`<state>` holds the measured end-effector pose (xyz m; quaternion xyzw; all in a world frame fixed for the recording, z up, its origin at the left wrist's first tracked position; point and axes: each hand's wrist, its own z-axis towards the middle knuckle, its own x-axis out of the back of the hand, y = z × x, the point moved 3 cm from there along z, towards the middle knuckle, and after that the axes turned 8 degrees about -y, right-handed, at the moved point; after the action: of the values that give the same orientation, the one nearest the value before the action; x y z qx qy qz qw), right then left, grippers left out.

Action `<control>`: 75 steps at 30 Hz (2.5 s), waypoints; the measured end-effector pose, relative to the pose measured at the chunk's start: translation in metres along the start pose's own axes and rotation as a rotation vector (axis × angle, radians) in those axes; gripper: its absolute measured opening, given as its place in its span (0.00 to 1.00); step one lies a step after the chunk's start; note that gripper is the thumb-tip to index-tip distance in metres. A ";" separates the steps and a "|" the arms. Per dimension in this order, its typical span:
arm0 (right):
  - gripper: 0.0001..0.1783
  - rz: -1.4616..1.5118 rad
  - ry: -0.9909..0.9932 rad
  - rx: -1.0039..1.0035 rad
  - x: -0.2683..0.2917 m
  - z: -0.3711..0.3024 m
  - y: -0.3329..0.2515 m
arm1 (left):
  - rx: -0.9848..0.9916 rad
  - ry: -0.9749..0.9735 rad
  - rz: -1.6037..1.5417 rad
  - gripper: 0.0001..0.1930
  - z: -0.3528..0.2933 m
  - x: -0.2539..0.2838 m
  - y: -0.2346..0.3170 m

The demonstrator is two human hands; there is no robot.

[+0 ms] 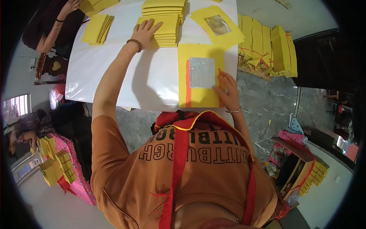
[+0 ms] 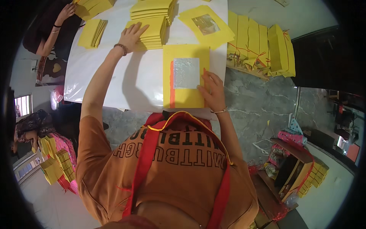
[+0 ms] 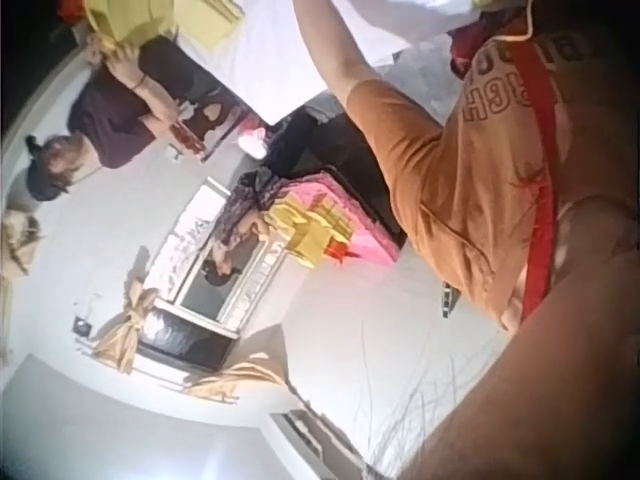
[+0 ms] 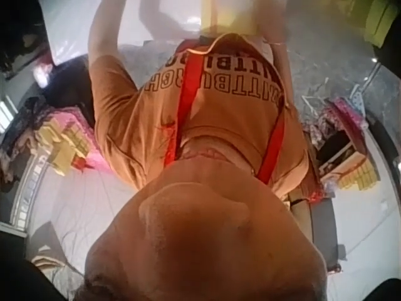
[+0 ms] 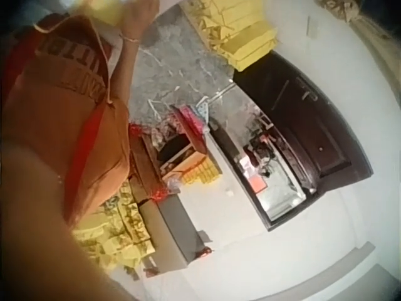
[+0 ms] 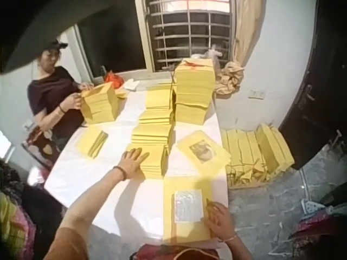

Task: Folding and stacking sheets of yellow joss paper with foil centers.

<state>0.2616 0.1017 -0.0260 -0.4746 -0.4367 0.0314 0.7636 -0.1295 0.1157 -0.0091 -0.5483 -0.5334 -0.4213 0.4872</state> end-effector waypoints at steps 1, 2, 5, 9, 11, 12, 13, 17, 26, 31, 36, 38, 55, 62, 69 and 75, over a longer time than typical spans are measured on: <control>0.23 -0.002 -0.001 -0.006 -0.001 -0.001 0.002 | 0.011 0.027 0.009 0.40 -0.002 0.004 0.000; 0.23 0.009 0.000 -0.004 -0.002 -0.003 0.004 | 0.024 0.053 0.018 0.40 -0.004 0.007 0.001; 0.22 0.047 -0.005 -0.034 -0.005 -0.002 0.008 | 0.002 0.172 -0.044 0.41 -0.016 0.021 0.016; 0.20 0.174 -0.006 -0.052 -0.007 -0.002 0.009 | -0.255 0.376 -0.549 0.27 -0.066 0.028 0.074; 0.20 0.183 -0.013 -0.076 -0.007 -0.002 0.010 | -0.390 0.358 -0.633 0.20 -0.101 0.035 0.123; 0.19 0.192 -0.021 -0.079 -0.008 -0.002 0.011 | -0.450 0.343 -0.644 0.19 -0.116 0.027 0.143; 0.19 0.192 -0.024 -0.087 -0.009 -0.002 0.012 | -0.594 0.367 -0.485 0.18 -0.131 0.015 0.163; 0.17 0.251 -0.005 -0.082 -0.011 -0.003 0.017 | -0.552 0.236 -0.360 0.21 -0.166 0.007 0.198; 0.13 0.762 0.085 -0.176 -0.018 -0.005 0.037 | -0.415 0.178 -0.821 0.10 -0.150 0.010 0.173; 0.17 0.759 0.104 -0.236 -0.016 -0.005 0.038 | -0.108 -0.177 -1.211 0.09 -0.137 -0.002 0.160; 0.16 0.836 0.134 -0.306 -0.018 -0.006 0.036 | -0.111 -0.259 -1.413 0.10 -0.130 -0.008 0.154; 0.16 0.816 0.145 -0.268 -0.020 -0.007 0.042 | -0.099 -0.359 -1.412 0.10 -0.128 -0.007 0.154; 0.17 0.730 0.148 -0.249 -0.016 -0.003 0.033 | -0.127 -0.486 -1.559 0.07 -0.119 -0.012 0.149; 0.19 0.843 0.140 -0.354 -0.020 -0.005 0.041 | -0.166 -0.523 -1.564 0.06 -0.116 -0.010 0.148; 0.18 0.903 0.067 -0.310 -0.015 -0.004 0.038 | -0.185 -0.556 -1.558 0.07 -0.113 -0.009 0.147; 0.18 0.650 -0.022 -0.049 -0.016 -0.005 0.023 | -0.078 -0.474 -1.725 0.07 -0.116 -0.011 0.149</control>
<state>0.2634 0.1038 -0.0537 -0.6071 -0.2713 0.2682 0.6971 0.0251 0.0064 -0.0125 -0.0451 -0.8321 -0.5346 -0.1410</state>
